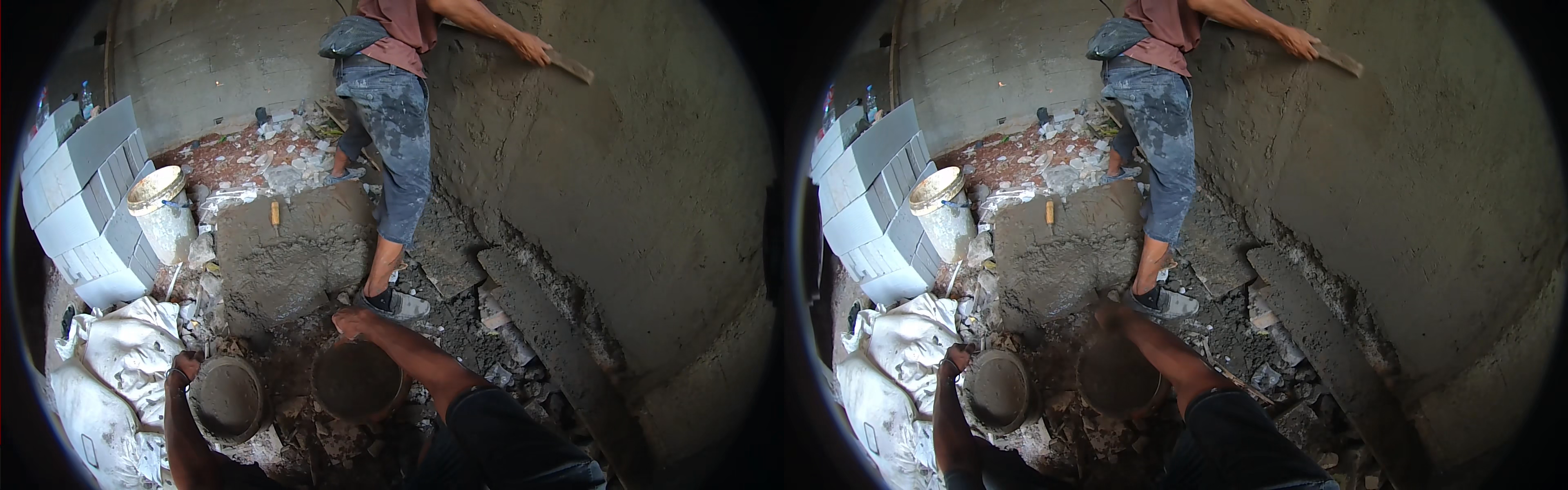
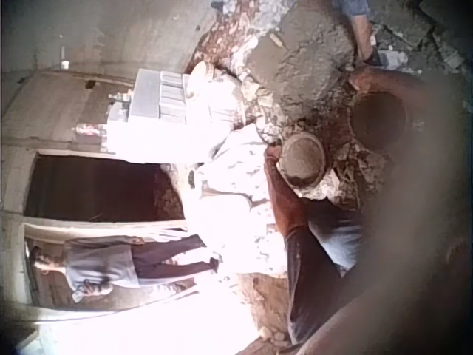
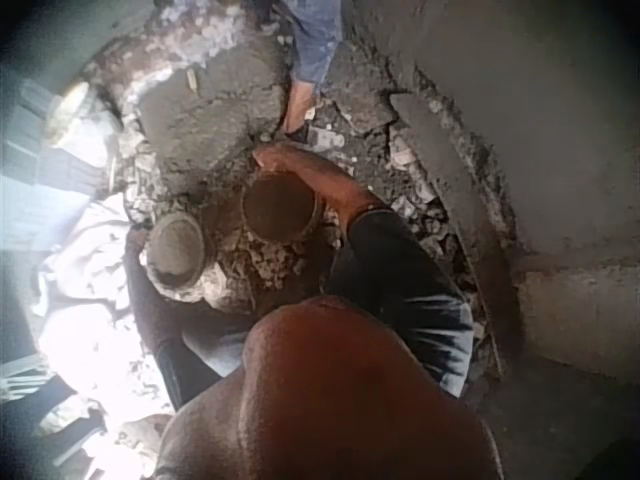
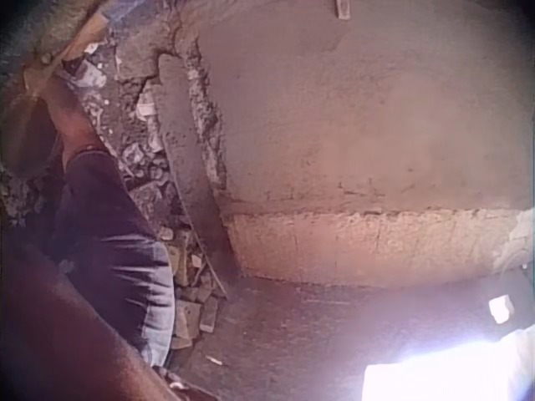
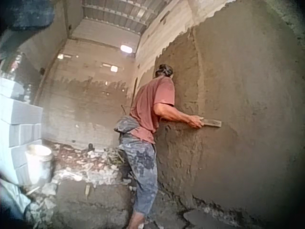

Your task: The person holds containers of mortar while a coworker applies mortar to a wall using a trowel and levels it with a wooden board.

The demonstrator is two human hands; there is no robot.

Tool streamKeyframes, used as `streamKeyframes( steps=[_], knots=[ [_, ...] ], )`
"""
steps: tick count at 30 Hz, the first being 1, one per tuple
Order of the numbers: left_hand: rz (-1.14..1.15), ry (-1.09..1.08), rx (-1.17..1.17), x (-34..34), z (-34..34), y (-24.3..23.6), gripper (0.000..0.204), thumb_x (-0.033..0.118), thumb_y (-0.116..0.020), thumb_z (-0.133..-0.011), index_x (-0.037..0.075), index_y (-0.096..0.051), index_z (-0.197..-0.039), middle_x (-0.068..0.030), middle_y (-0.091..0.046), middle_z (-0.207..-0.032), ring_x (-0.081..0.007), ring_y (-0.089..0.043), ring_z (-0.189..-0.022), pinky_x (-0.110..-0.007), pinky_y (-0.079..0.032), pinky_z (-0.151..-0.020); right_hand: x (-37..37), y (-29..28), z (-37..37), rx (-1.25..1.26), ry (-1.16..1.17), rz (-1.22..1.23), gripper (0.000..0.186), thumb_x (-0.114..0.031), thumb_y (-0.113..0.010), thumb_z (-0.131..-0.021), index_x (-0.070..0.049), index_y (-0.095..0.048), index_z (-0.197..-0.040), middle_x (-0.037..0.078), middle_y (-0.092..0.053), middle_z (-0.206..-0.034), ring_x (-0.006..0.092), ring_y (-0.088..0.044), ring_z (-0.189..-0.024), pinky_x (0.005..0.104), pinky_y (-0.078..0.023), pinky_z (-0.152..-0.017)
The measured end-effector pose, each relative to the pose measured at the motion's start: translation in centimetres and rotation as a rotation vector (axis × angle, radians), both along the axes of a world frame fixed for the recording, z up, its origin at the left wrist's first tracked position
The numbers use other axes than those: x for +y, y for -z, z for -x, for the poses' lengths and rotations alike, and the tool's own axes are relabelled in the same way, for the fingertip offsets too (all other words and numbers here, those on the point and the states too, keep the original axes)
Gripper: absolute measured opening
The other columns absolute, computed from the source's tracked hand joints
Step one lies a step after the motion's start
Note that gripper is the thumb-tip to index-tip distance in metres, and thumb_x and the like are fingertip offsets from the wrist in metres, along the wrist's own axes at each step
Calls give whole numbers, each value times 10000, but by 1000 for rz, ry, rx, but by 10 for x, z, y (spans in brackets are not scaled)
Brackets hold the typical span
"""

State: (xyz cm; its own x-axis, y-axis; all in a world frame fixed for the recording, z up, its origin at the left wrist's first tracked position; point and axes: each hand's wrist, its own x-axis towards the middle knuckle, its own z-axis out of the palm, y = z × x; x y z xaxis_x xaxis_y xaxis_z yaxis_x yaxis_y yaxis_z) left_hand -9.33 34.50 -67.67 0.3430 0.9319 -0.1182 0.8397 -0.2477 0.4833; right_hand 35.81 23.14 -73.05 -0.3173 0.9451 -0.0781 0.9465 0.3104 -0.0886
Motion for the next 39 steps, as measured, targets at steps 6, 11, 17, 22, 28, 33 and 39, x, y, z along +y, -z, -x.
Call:
streamKeyframes(
  steps=[6, 11, 17, 22, 28, 33, 39],
  knots=[
    [14, -24, 20, -2, 3, 2, 435, 370, -412, -797, -15, -615, -794, -253, -587, -823, -402, -570, -834, -411, -438, -752, 1, 0, 2, -14, 15, 70, 303, -266, -703, -611, -27, -604, -768, 134, -606, -825, 296, -580, -839, 384, -470, -700],
    [64, -26, 41, 1, 3, 1, 432, 363, -405, -801, -15, -614, -805, -255, -586, -837, -403, -564, -854, -409, -431, -769, -2, -3, 4, -60, -2, 16, 594, -590, -668, -613, -24, -610, -787, 140, -611, -820, 303, -588, -835, 383, -472, -713],
    [47, -15, -14, 3, 5, 6, 438, 372, -411, -800, -16, -612, -813, -260, -584, -844, -404, -562, -860, -407, -432, -767, -1, -18, 8, -108, 3, 150, 590, -582, -661, -630, -18, -603, -795, 143, -602, -838, 306, -578, -842, 381, -470, -720],
    [27, -39, -42, 3, 3, 5, 422, 363, -427, -802, -16, -610, -817, -262, -583, -829, -405, -568, -847, -412, -442, -748, -2, -8, 3, -62, -28, 31, 508, -502, -684, -633, -22, -597, -773, 135, -593, -831, 299, -571, -856, 378, -470, -713],
    [6, -9, -25, 5, 9, 7, 433, 374, -440, -797, -19, -618, -833, -261, -590, -827, -400, -578, -829, -405, -445, -736, 1, -6, 6, -114, -14, 29, 445, -428, -697, -632, -20, -593, -776, 134, -590, -834, 290, -574, -860, 380, -471, -709],
    [43, -29, -38, -3, 1, -3, 440, 379, -452, -793, -25, -618, -843, -261, -595, -819, -394, -584, -828, -400, -444, -744, -5, -6, 5, -67, -1, -15, 577, -565, -670, -621, -15, -592, -779, 144, -587, -849, 303, -571, -860, 389, -469, -725],
    [33, -41, -27, -4, 1, -4, 436, 376, -463, -791, -22, -622, -870, -259, -601, -849, -385, -584, -865, -391, -443, -776, -6, -6, 4, -50, 25, 46, 614, -596, -662, -611, -17, -587, -802, 146, -578, -879, 301, -554, -905, 393, -458, -760]
  ],
)
